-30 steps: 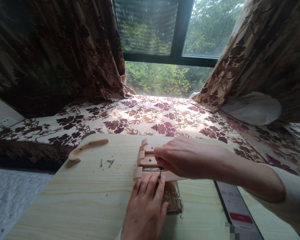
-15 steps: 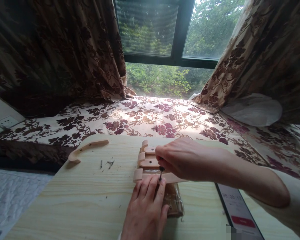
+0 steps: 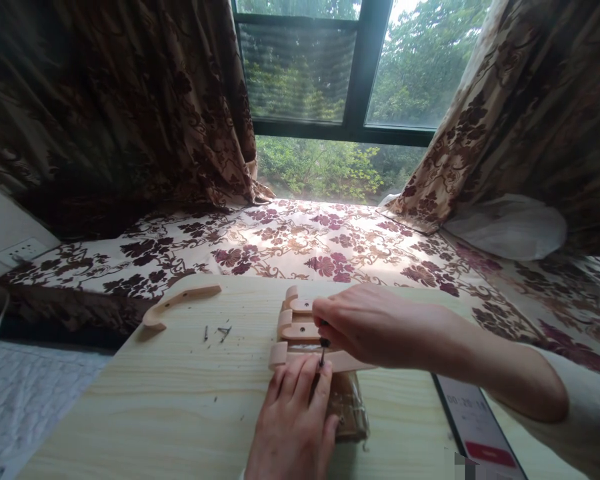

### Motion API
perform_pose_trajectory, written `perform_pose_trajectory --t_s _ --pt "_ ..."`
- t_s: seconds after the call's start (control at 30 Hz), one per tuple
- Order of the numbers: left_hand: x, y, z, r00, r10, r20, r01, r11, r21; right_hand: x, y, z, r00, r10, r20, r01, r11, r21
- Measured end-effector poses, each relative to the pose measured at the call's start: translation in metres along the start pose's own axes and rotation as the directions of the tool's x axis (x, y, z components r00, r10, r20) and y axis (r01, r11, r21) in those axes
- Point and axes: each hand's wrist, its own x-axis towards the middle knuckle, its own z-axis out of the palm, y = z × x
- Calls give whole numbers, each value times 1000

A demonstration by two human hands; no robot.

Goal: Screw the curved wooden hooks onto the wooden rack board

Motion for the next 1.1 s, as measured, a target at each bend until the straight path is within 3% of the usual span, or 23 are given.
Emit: perform_pose_trajectory --t_s 0.1,0.33,0.6,0.87,1.1 --pt "0 1 0 1000 -7 10 7 1000 -15 -1 0 -2 1000 30 -3 -31 999 -39" --pt "2 2 -3 998 -45 47 48 997 -65 -1 -6 -12 995 -60 79 58 998 23" --pt "2 2 -2 998 -36 45 39 998 -49 -3 0 -3 999 -31 12 31 999 -15" --pt "4 3 -4 997 -44 56 46 998 -38 -3 -2 -14 992 -61 113 56 997 44" --pt "3 3 -2 999 -13 46 13 1000 -3 -1 5 -1 1000 -12 19 12 1000 -8"
